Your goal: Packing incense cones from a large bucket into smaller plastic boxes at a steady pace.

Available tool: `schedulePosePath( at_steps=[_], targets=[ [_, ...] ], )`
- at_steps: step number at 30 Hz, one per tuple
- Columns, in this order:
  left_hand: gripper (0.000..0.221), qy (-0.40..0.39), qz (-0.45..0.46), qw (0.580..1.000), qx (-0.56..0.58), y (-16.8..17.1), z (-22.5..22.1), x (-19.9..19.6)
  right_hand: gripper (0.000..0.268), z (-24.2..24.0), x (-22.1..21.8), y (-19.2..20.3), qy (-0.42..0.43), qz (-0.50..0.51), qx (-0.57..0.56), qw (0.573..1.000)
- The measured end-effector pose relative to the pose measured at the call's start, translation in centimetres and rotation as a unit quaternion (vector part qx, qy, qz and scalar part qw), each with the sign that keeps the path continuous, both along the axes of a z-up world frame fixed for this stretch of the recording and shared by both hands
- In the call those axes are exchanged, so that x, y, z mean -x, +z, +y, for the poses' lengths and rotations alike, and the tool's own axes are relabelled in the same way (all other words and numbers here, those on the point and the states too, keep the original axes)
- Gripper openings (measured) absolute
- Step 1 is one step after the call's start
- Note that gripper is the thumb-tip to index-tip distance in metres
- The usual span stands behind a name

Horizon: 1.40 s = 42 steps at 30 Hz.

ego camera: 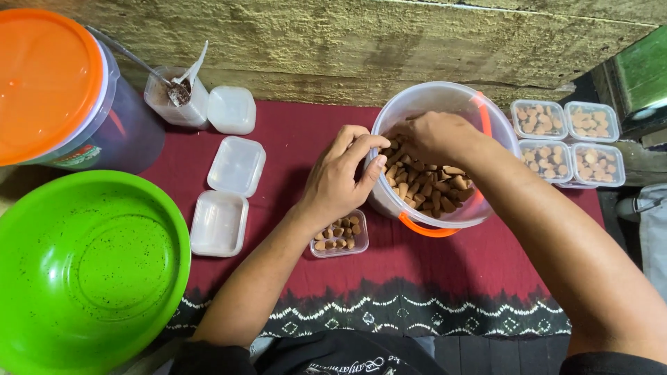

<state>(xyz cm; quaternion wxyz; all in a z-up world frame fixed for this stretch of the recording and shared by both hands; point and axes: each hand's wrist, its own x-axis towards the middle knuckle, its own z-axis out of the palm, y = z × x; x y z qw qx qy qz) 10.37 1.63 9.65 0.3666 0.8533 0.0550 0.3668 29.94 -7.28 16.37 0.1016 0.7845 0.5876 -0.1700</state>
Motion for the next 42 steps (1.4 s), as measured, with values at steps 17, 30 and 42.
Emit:
schedulePosePath(
  at_steps=[17, 30, 42],
  targets=[
    [0.022, -0.002, 0.021, 1.0, 0.013, -0.2, -0.1, 0.3, 0.035, -1.1, -5.6, -8.3, 0.014, -0.154, -0.06, 0.986],
    [0.041, -0.109, 0.055, 0.992, 0.027, 1.1, 1.1, 5.1, 0.023, -10.4, 3.3, 4.6, -0.082, 0.203, -0.275, 0.936],
    [0.06, -0.056, 0.184, 0.981, 0.036, -3.8, 0.6, 14.1, 0.019, -12.8, 16.0, -8.5, 0.011, 0.153, -0.394, 0.906]
  ],
)
